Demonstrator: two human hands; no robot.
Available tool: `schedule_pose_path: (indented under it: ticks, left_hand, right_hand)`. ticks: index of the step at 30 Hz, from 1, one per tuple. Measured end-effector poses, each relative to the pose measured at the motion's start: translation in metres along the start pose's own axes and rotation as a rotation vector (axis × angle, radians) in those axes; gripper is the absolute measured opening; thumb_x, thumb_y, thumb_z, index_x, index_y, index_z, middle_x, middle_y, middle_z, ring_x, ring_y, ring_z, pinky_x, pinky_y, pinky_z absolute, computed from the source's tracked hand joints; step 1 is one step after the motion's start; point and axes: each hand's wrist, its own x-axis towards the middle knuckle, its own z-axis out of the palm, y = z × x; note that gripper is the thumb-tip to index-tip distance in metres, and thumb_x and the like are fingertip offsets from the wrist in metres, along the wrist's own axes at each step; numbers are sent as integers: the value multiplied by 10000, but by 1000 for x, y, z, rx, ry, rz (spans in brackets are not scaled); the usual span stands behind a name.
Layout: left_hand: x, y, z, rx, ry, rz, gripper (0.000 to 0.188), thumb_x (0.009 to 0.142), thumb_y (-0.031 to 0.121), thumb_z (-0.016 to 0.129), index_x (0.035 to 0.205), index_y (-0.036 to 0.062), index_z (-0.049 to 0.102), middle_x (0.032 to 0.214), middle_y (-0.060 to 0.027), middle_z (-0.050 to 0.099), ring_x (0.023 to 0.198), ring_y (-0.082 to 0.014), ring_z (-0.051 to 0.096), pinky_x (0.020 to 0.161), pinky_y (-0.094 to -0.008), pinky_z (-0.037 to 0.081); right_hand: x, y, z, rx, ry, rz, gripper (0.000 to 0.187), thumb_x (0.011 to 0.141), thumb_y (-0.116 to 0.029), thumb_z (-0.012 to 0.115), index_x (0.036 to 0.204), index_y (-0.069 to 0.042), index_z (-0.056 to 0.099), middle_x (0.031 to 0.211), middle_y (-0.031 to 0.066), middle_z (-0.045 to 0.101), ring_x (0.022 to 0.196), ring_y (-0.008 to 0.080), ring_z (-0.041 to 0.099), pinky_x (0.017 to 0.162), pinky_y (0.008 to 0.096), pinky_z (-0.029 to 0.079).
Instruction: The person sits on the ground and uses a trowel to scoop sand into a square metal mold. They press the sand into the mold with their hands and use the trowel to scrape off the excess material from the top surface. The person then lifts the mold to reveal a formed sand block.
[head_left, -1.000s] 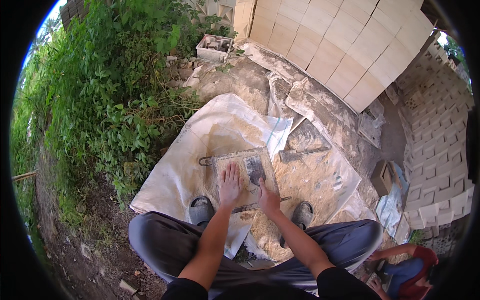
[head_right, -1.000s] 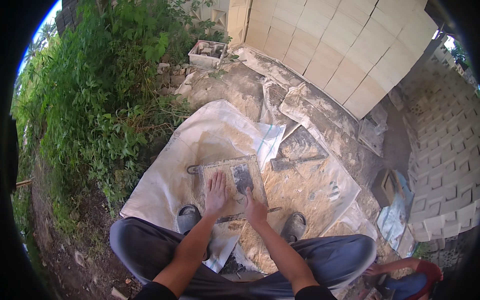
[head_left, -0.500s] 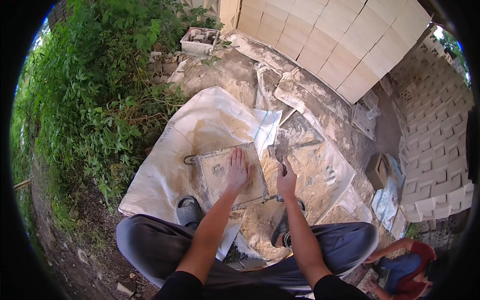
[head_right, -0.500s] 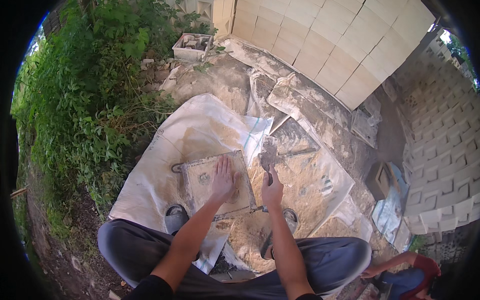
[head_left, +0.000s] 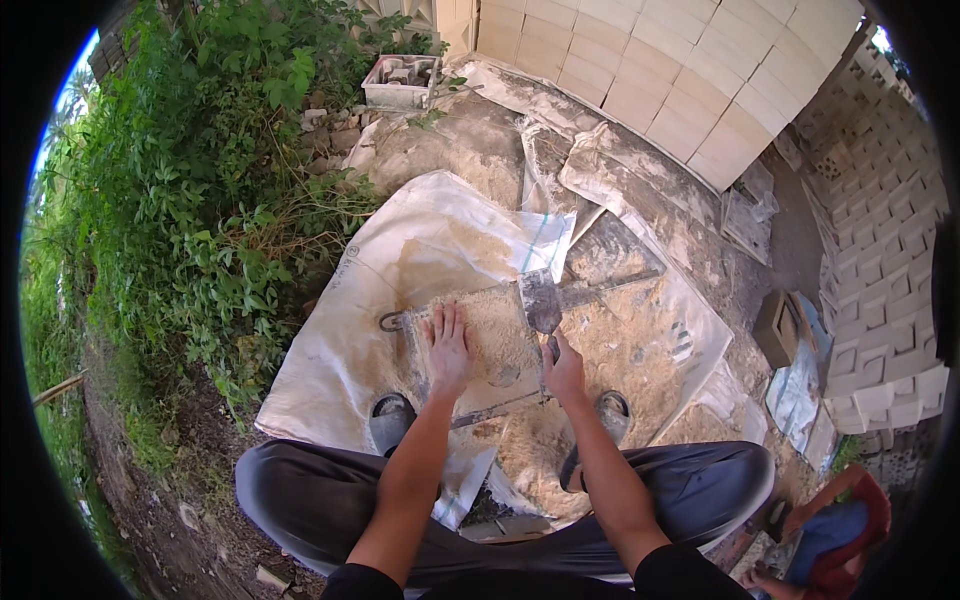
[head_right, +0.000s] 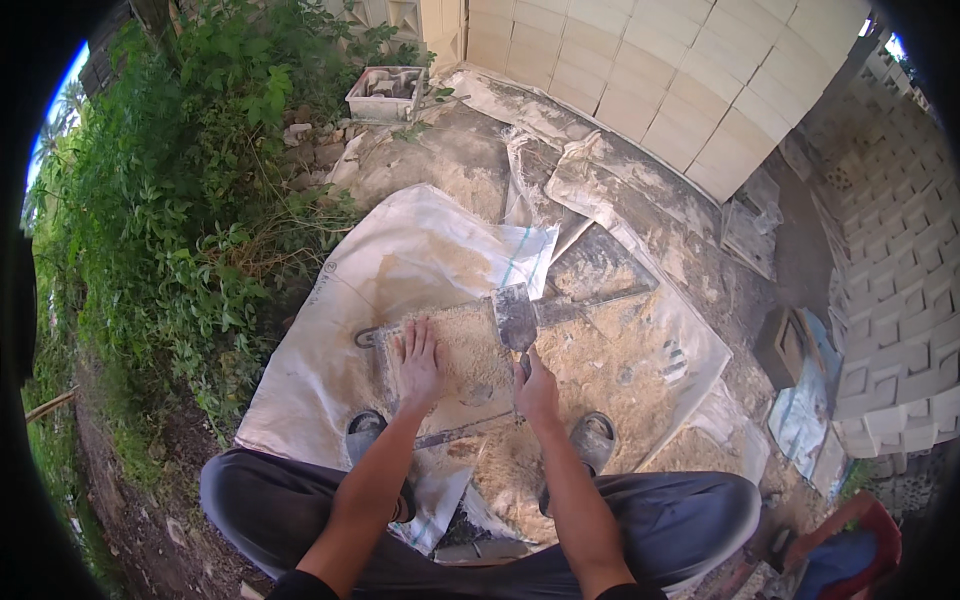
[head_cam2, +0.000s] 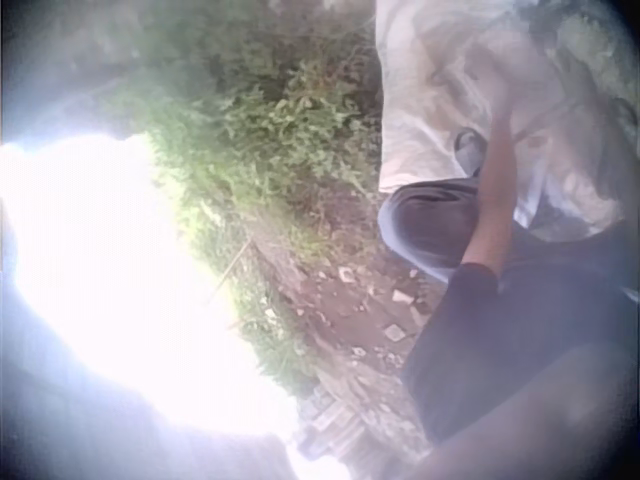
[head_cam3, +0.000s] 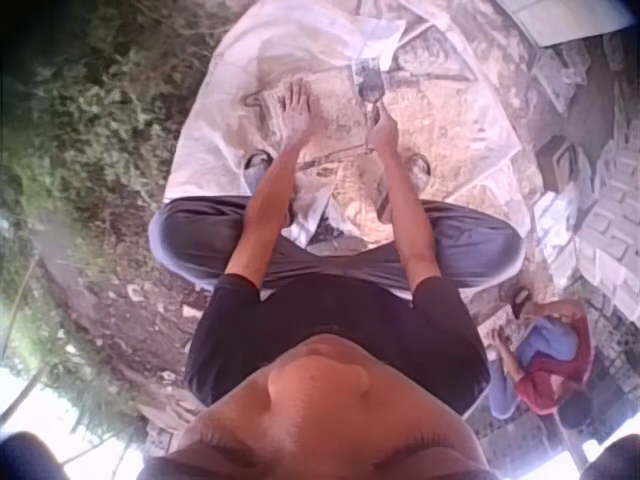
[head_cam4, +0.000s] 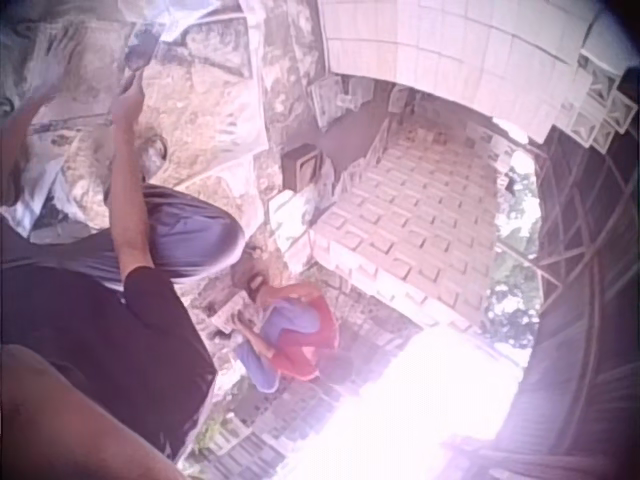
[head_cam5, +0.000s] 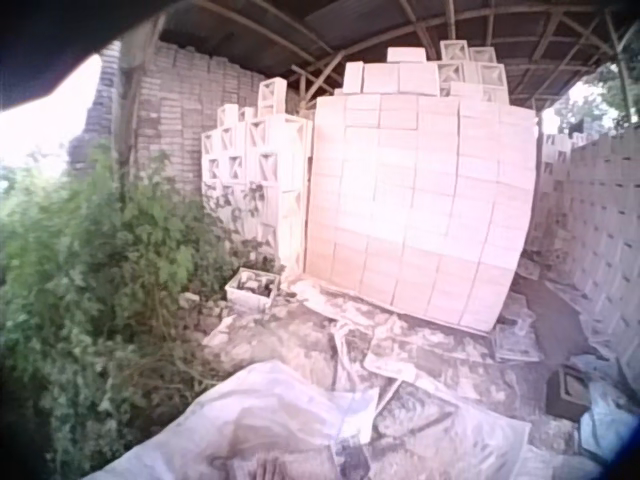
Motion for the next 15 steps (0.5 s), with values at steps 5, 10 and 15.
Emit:
schedule_pose_path:
  ticks: [5,10,15]
  left_hand:
    - [-29,-26,-10,-216,65,-203,494,967,253,280,1404,24,282,1497,-99,212,1390,-287,147,1131,-440,88]
    - [-32,-25,-15,-236,105,-169,474,963,206,295,1387,-6,300,1486,-121,231,1383,-281,176,1132,-391,138]
    - [-34,-23,-18,-249,90,-114,467,963,201,298,1381,-7,312,1470,-131,266,1377,-279,193,1133,-387,144]
  right_hand:
    - [-18,3,15,-24,61,-61,427,884,-204,543,1212,64,491,817,293,611,771,430,611,653,435,492]
    - [-38,-6,36,-128,27,-86,410,905,-250,513,1181,53,517,846,275,615,778,421,605,676,451,486]
    - [-70,-43,57,-202,-199,-104,450,919,-305,477,1221,30,480,961,256,606,777,413,600,683,460,491]
